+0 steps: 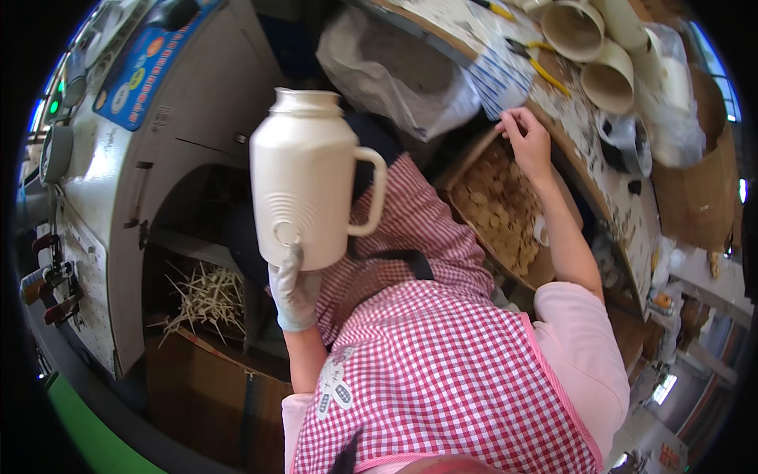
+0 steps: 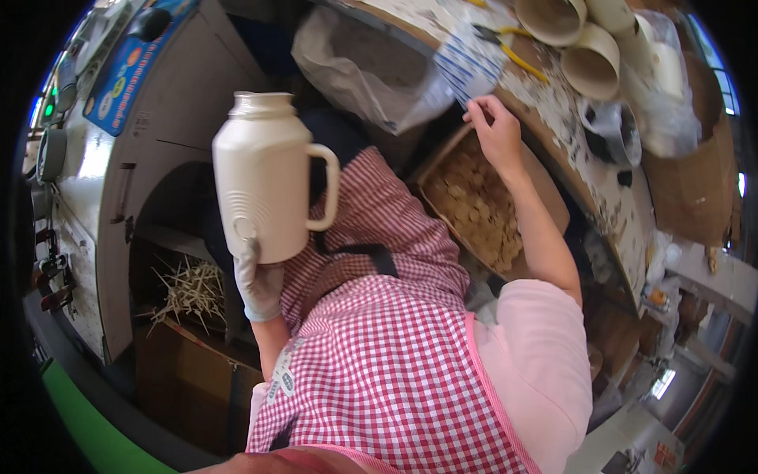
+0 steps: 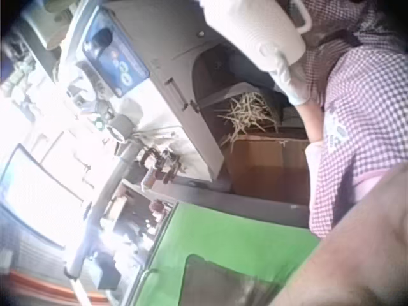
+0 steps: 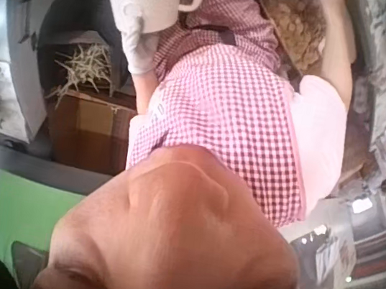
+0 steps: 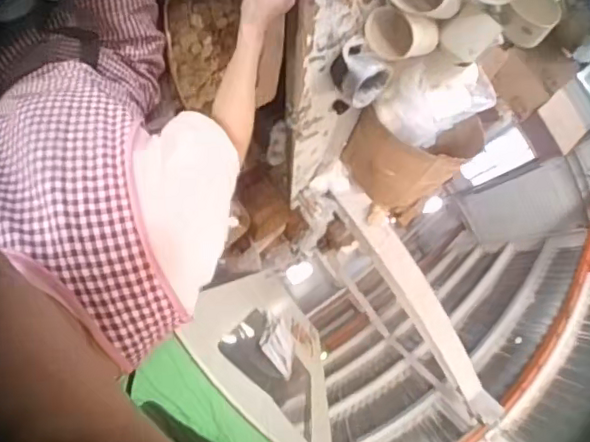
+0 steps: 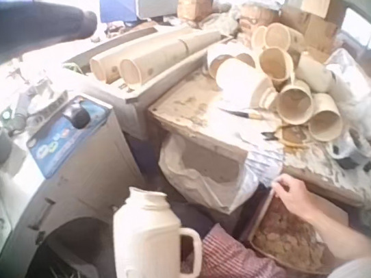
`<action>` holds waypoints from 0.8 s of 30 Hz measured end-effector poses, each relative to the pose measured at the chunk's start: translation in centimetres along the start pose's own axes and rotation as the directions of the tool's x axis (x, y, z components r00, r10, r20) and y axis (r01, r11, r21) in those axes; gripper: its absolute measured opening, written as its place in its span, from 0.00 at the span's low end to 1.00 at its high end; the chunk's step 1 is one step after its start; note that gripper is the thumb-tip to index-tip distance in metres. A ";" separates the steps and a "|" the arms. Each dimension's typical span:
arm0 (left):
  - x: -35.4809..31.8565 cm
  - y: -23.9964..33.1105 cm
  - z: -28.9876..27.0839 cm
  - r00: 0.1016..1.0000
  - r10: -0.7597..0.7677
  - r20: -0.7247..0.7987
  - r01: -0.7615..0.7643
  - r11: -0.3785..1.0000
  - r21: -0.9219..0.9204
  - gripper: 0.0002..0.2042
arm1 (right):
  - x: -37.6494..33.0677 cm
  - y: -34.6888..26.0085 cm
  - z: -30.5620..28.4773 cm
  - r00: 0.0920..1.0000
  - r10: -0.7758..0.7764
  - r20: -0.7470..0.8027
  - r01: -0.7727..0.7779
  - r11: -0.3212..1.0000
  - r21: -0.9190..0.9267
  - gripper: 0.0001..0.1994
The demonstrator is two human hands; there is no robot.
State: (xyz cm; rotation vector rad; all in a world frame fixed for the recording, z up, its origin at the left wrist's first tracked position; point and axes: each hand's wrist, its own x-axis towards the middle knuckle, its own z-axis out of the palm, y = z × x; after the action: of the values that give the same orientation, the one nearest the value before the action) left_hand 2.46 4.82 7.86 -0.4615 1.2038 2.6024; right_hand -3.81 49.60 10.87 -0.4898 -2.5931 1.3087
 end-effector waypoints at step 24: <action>-5.3 -2.4 7.0 0.965 0.135 -0.226 -0.162 0.981 -0.108 0.22 | -6.8 15.3 1.1 0.833 0.159 0.530 0.299 0.676 -0.674 0.18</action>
State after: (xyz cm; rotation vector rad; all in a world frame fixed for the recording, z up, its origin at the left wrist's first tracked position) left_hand 6.89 11.27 12.51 -0.7248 1.1844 2.8285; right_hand 5.27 54.69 -2.27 -0.0781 -3.5610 0.2817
